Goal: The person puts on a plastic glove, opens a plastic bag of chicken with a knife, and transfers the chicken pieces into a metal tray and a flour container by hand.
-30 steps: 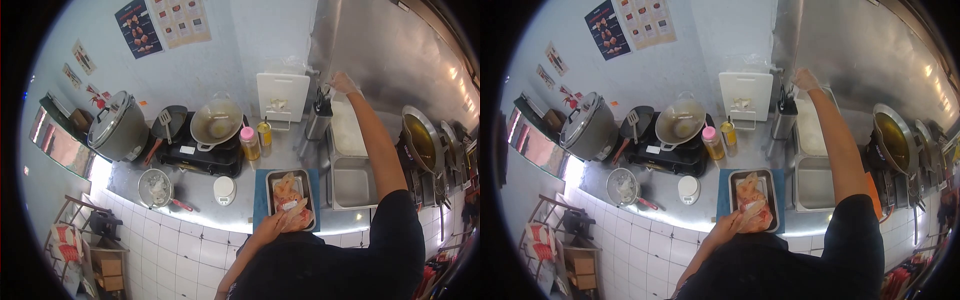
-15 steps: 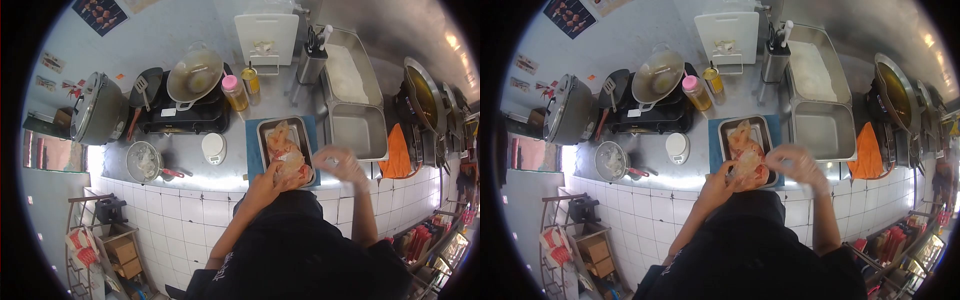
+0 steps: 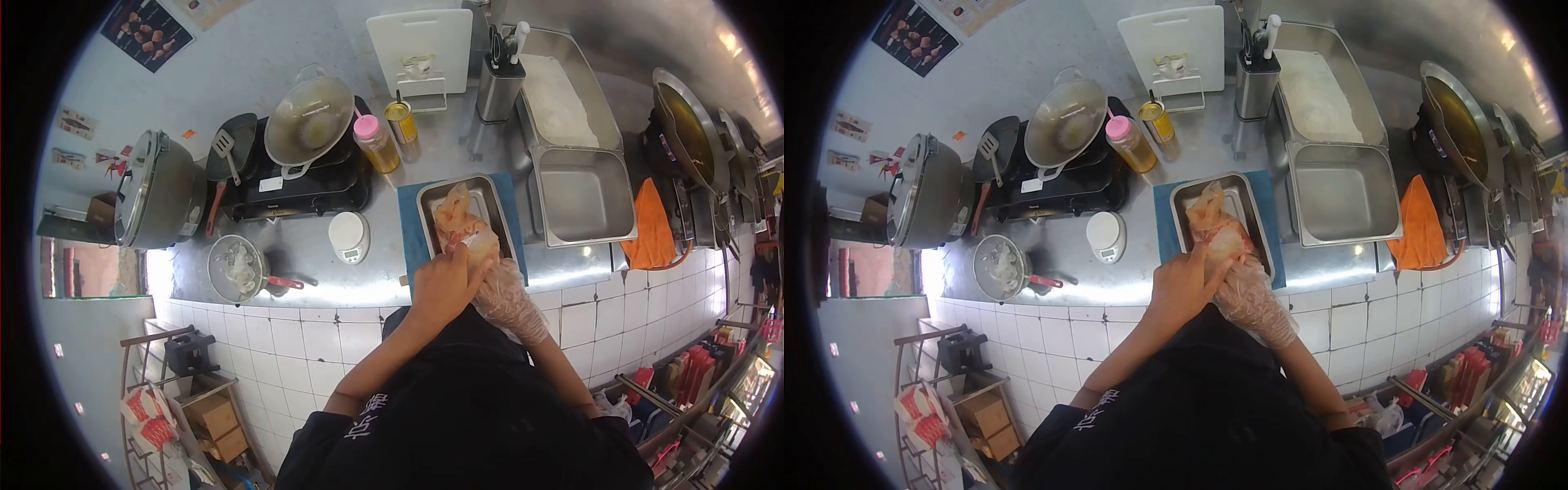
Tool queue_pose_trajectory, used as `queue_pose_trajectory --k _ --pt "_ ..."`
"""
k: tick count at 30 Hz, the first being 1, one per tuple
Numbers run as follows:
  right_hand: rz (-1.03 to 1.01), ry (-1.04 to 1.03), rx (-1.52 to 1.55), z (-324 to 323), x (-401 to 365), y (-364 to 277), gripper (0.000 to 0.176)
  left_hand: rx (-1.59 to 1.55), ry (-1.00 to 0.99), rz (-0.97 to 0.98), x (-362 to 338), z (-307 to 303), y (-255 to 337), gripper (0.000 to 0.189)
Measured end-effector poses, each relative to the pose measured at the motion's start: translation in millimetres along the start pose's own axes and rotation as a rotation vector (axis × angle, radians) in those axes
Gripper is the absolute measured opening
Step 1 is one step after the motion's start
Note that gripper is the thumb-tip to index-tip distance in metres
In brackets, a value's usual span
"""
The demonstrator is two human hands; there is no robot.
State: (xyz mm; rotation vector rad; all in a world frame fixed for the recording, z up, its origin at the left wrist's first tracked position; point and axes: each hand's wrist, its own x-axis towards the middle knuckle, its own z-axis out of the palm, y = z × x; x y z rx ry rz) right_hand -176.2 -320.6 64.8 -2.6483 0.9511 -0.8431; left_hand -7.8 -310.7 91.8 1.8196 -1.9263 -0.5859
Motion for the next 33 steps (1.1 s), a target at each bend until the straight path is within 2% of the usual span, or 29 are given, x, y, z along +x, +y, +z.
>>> queue_pose_trajectory --k 1,4,10,13,16,19,21,25,28,31,33 --pt "0.022 -0.014 0.030 1.6 0.2 -1.6 0.029 -0.002 -0.055 -0.022 1.8 5.4 -4.9 0.029" --pt "0.020 -0.003 -0.004 11.2 -15.5 6.2 0.024 -0.147 0.025 -0.022 1.1 13.1 -22.4 0.028" --pt "-0.039 0.235 0.030 25.0 1.2 -3.8 0.019 -0.546 0.307 -0.137 -3.2 39.3 -52.5 0.028" --pt "0.000 0.092 -0.107 38.6 -19.5 -3.3 0.019 -0.612 0.461 -0.246 2.6 55.5 -88.5 0.034" --pt "-0.024 -0.033 -0.035 42.1 -30.9 -2.5 0.021 -0.801 0.481 -0.377 6.1 56.8 -114.6 0.037" --pt "-0.013 -0.095 0.032 26.7 -24.8 -4.0 0.024 -0.881 0.511 -0.334 5.9 57.6 -110.6 0.038" --pt "-0.033 -0.112 0.034 -3.4 -6.6 -12.1 0.023 -0.913 0.435 -0.225 0.4 47.1 -97.9 0.037" --pt "0.008 -0.105 0.060 -22.5 19.3 -13.3 0.021 -0.867 0.350 -0.051 -1.8 42.6 -71.5 0.032" --pt "-0.050 -0.325 0.092 -14.5 19.5 6.9 0.024 -0.769 0.256 0.038 -7.6 36.0 -54.9 0.034" --pt "-0.061 -0.460 0.117 -5.1 32.1 15.6 0.019 -0.769 0.249 -0.001 -5.4 42.4 -53.5 0.028" --pt "-0.063 -0.689 0.023 16.6 16.2 33.5 0.019 -0.790 0.255 0.028 -8.5 43.3 -46.6 0.032"
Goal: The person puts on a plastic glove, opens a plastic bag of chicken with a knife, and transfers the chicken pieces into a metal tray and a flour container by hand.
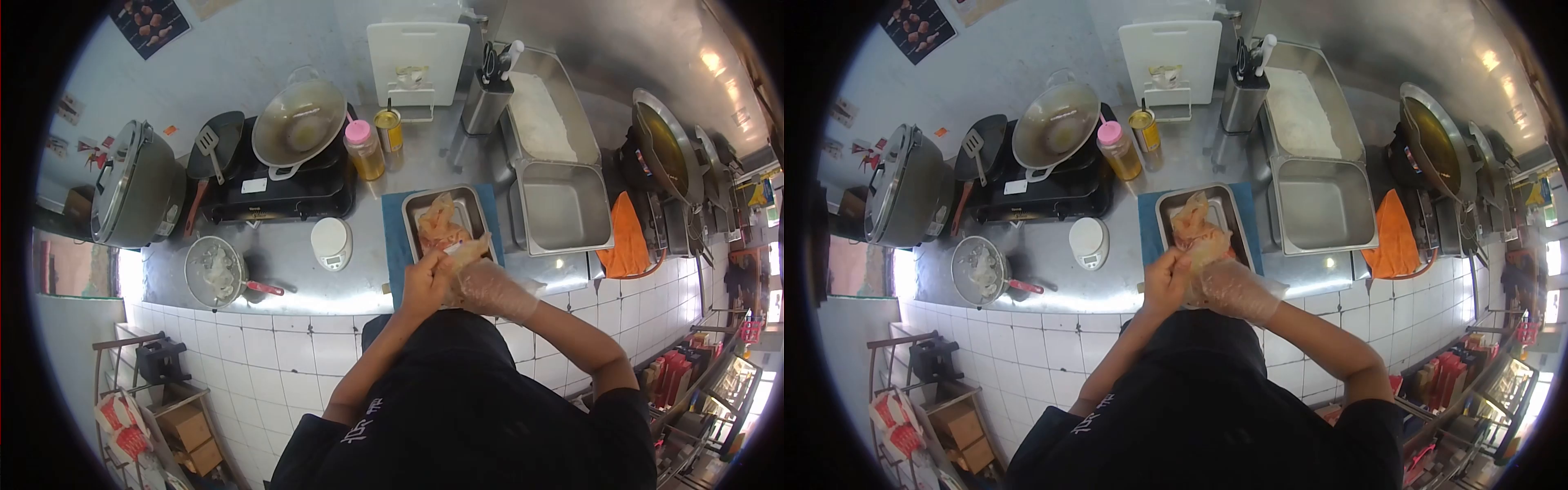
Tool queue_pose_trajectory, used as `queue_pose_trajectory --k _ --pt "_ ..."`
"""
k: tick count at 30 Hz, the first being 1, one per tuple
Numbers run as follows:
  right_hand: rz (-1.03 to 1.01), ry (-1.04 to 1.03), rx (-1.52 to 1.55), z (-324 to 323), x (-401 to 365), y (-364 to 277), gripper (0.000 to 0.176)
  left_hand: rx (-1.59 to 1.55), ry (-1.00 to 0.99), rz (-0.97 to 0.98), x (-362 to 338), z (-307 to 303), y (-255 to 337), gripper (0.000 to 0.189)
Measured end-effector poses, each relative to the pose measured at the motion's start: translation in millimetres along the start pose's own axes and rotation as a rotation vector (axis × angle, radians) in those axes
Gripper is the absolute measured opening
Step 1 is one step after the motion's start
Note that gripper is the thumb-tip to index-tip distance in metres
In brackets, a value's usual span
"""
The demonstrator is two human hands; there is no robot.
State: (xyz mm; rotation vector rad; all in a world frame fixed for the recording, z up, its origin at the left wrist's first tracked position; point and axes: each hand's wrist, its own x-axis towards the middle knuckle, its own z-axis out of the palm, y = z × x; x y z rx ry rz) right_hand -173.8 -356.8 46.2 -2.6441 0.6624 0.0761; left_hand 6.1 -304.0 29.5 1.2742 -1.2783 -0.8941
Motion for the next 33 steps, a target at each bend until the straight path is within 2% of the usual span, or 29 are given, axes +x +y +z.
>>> queue_pose_trajectory --k 4,7,10,13,16,19,22,24,28,31,33 --pt "0.006 -0.337 -0.053 -0.9 7.4 7.6 0.013 -0.024 -0.022 -0.007 -5.8 4.5 4.5 0.034" --pt "0.063 -0.540 -0.049 -20.8 20.0 7.1 0.020 0.045 0.003 0.013 -2.3 -3.3 2.7 0.027" --pt "0.017 -0.491 -0.004 -30.7 19.0 5.7 0.021 0.021 -0.019 -0.036 -4.2 -3.4 0.8 0.027" --pt "-0.182 -0.207 -0.048 -8.8 9.2 18.4 0.012 -0.001 0.007 -0.006 -3.8 -2.5 6.3 0.034" --pt "-0.234 -0.094 -0.386 -4.7 -1.1 8.4 0.009 0.000 -0.007 -0.017 -3.8 -3.3 8.7 0.032" --pt "-0.333 0.114 -0.336 12.7 -5.6 14.5 0.008 0.002 -0.019 -0.028 -3.7 -3.6 13.8 0.030" --pt "-0.324 0.201 -0.347 46.4 -5.3 26.2 0.009 0.032 -0.058 -0.042 -3.9 -5.1 16.1 0.028" --pt "-0.268 0.164 -0.343 46.8 -7.5 27.0 0.008 0.029 -0.014 -0.058 -3.8 -2.2 14.2 0.028" --pt "-0.249 0.106 -0.213 -25.2 -11.8 3.9 0.014 0.024 0.096 -0.138 -2.3 2.1 2.6 0.033" --pt "-0.212 0.368 0.069 -37.0 -22.5 3.0 0.025 -0.051 0.228 -0.131 -0.2 10.2 -4.4 0.034" --pt "-0.038 0.339 0.408 -61.9 -27.0 9.0 0.033 -0.092 0.247 -0.156 3.0 7.5 -4.4 0.035"
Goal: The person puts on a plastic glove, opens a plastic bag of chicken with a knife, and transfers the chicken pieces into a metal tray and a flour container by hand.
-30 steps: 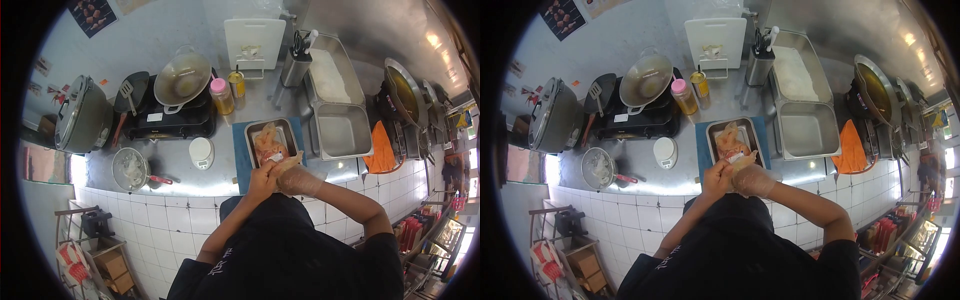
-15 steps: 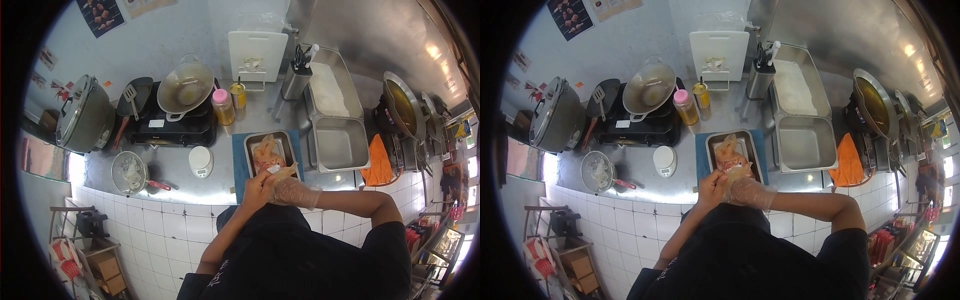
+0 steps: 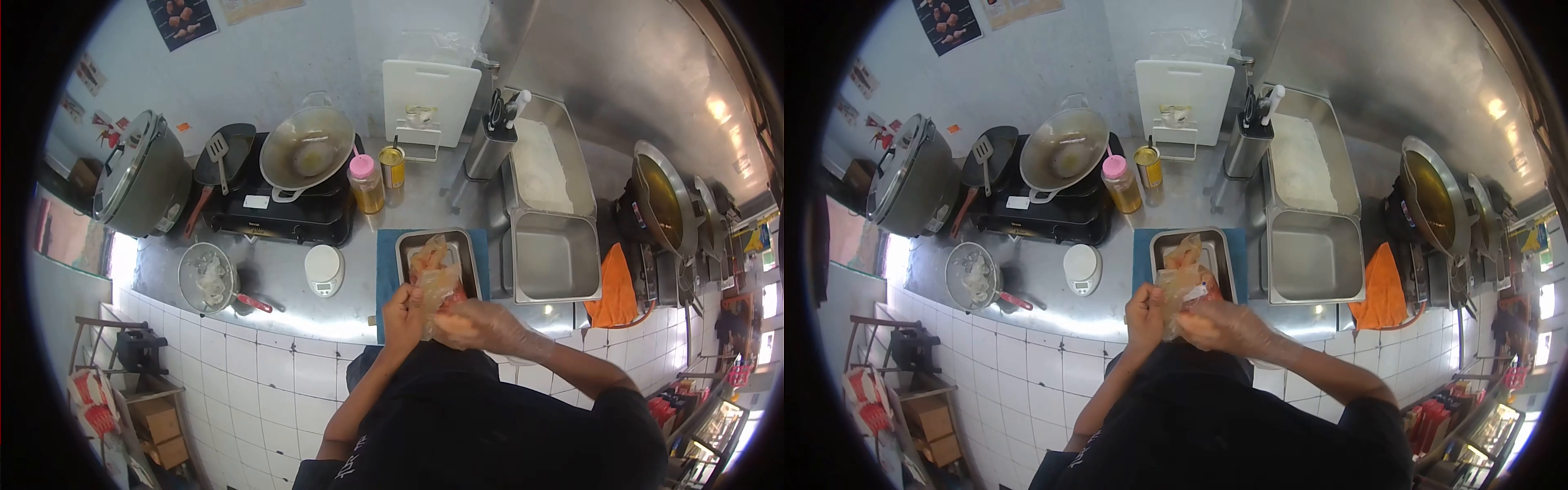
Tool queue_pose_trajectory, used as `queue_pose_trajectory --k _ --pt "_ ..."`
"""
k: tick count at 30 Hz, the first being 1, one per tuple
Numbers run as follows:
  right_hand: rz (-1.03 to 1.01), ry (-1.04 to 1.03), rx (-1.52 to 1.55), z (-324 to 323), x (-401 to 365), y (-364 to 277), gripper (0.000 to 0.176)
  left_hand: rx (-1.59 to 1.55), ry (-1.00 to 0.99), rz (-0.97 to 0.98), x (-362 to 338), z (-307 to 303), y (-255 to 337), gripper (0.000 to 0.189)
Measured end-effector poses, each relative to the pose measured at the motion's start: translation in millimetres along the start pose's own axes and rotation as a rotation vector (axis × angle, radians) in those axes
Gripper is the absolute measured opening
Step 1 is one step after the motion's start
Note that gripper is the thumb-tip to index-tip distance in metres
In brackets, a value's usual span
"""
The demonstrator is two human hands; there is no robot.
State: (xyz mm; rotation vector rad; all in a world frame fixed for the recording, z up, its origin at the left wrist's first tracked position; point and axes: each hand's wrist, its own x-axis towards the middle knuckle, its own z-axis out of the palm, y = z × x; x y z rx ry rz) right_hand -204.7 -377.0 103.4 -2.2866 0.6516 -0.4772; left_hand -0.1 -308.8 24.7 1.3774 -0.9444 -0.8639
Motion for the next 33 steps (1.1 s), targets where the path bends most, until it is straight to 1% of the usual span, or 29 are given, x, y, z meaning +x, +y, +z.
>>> queue_pose_trajectory --k 1,3,5,8,11,14,17,20,23,26,29,32,33 --pt "0.119 0.008 0.153 -13.4 4.0 -0.2 0.037 -0.017 0.006 -0.016 1.4 -2.6 0.8 0.035" --pt "0.608 0.143 0.527 -40.6 5.2 14.8 0.049 -0.010 -0.007 -0.033 1.8 -5.0 -6.1 0.035" --pt "0.463 0.335 1.068 -66.7 8.6 52.4 0.064 -0.027 -0.043 -0.043 2.1 -6.4 -10.4 0.036" --pt "0.567 0.469 1.322 -114.0 2.7 123.9 0.071 -0.059 -0.098 -0.051 -1.5 -9.9 -11.5 0.038" --pt "0.468 0.677 1.289 -153.8 10.6 188.7 0.071 0.012 -0.122 -0.064 -2.9 -13.4 -8.6 0.038" --pt "0.490 0.720 1.138 -199.1 17.6 260.4 0.073 0.020 -0.117 -0.041 -2.1 -10.8 -6.4 0.039" --pt "0.614 0.726 0.913 -229.0 29.0 296.6 0.060 0.016 -0.129 -0.040 0.1 -6.9 -2.1 0.038" --pt "0.961 0.701 1.056 -255.7 41.9 367.0 0.058 0.053 -0.128 -0.063 0.5 -5.7 -2.9 0.036" --pt "1.076 0.769 1.013 -269.5 49.5 388.6 0.059 0.069 -0.094 -0.079 3.6 -4.4 1.2 0.035" --pt "1.063 0.710 1.058 -277.2 47.2 413.3 0.054 0.101 -0.093 -0.081 5.7 -5.3 -0.8 0.034" --pt "0.816 0.648 1.070 -272.1 43.6 417.1 0.048 0.065 -0.097 -0.090 7.6 -2.9 -2.8 0.034" --pt "0.782 0.788 1.079 -269.3 43.9 439.9 0.043 0.064 -0.108 -0.066 7.4 -5.6 -5.9 0.035" --pt "0.787 0.738 1.076 -271.0 41.7 452.9 0.041 0.068 -0.111 -0.069 8.0 -6.5 -4.6 0.035"
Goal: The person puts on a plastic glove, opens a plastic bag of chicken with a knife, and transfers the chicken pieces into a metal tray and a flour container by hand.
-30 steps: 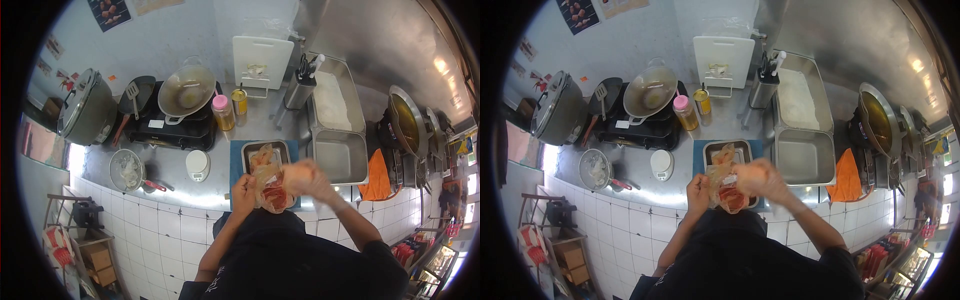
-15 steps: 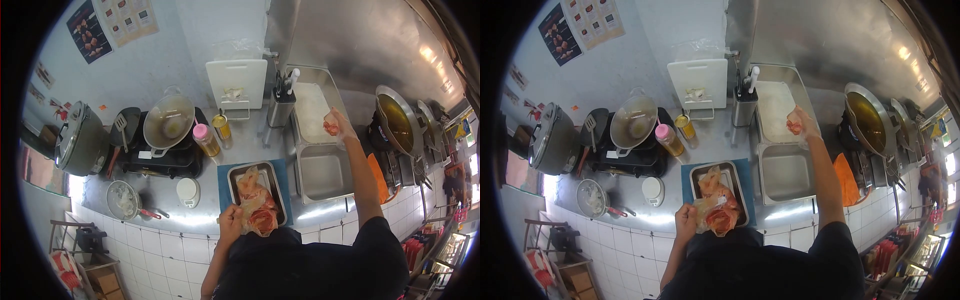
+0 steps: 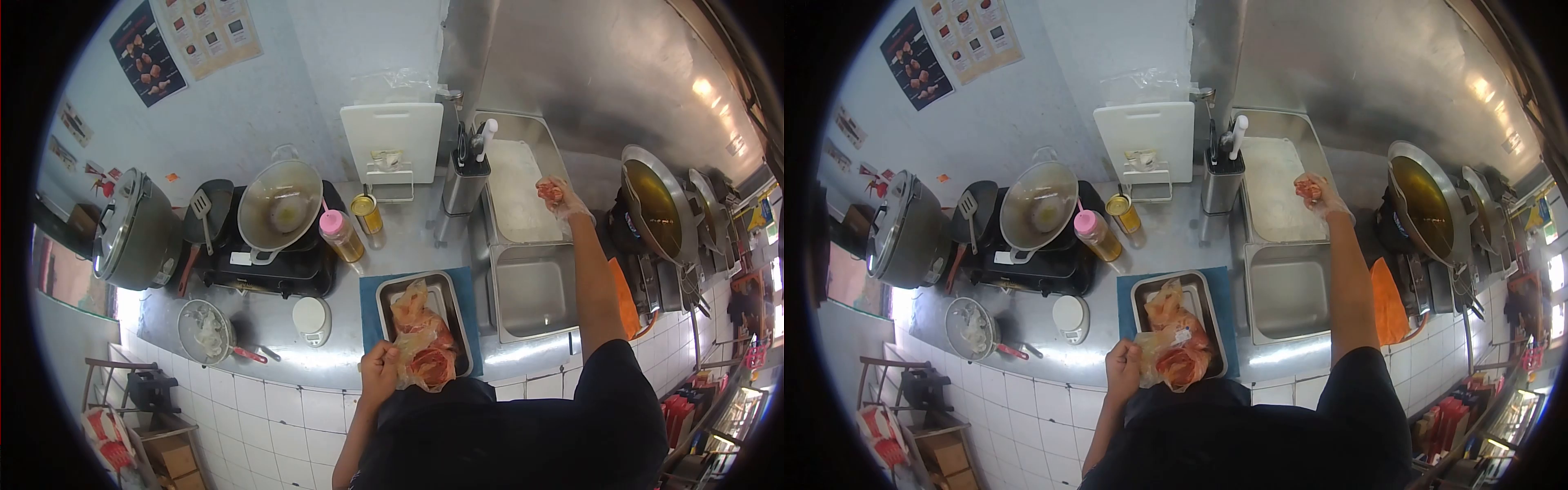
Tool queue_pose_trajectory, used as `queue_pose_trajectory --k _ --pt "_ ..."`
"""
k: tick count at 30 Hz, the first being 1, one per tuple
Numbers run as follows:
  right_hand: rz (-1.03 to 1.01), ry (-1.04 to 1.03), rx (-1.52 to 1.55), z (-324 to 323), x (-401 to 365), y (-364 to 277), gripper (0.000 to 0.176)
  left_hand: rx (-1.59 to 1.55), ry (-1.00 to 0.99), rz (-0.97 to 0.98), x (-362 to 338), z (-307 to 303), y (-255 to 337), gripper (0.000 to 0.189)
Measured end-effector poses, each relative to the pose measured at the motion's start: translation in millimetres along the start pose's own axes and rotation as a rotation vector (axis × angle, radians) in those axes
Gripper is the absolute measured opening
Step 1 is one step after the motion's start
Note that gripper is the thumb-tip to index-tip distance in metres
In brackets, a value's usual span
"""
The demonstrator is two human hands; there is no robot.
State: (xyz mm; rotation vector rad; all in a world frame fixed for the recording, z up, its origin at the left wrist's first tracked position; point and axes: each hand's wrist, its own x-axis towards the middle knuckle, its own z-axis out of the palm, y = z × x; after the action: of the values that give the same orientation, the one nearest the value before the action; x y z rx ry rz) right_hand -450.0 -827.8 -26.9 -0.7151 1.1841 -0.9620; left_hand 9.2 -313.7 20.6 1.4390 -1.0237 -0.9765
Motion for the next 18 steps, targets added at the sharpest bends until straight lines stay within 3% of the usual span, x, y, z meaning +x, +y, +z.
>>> queue_pose_trajectory --k 2,5,8,12,15,18 --pt "0.037 -0.063 -0.051 -16.3 15.0 0.7 0.037 0.007 -0.011 -0.004 1.2 -1.7 3.6 0.035" --pt "0.061 0.021 -0.109 22.8 -36.2 -21.3 0.029 -0.010 -0.042 -0.015 1.7 -4.7 0.2 0.035" --pt "0.057 -0.012 -0.028 15.2 -35.0 -21.8 0.034 0.019 -0.045 0.033 3.0 -4.3 1.2 0.034" --pt "-0.192 -0.159 -0.049 -9.3 -8.9 -8.6 0.040 -0.009 -0.054 0.033 3.5 -4.8 2.0 0.034" --pt "-0.435 -0.100 -0.118 2.3 -23.9 -13.6 0.049 -0.023 -0.072 0.018 3.9 -4.5 4.5 0.033" --pt "-0.514 -0.087 -0.299 10.9 -60.3 -32.4 0.047 0.026 -0.085 0.050 2.2 -6.0 -0.7 0.034"
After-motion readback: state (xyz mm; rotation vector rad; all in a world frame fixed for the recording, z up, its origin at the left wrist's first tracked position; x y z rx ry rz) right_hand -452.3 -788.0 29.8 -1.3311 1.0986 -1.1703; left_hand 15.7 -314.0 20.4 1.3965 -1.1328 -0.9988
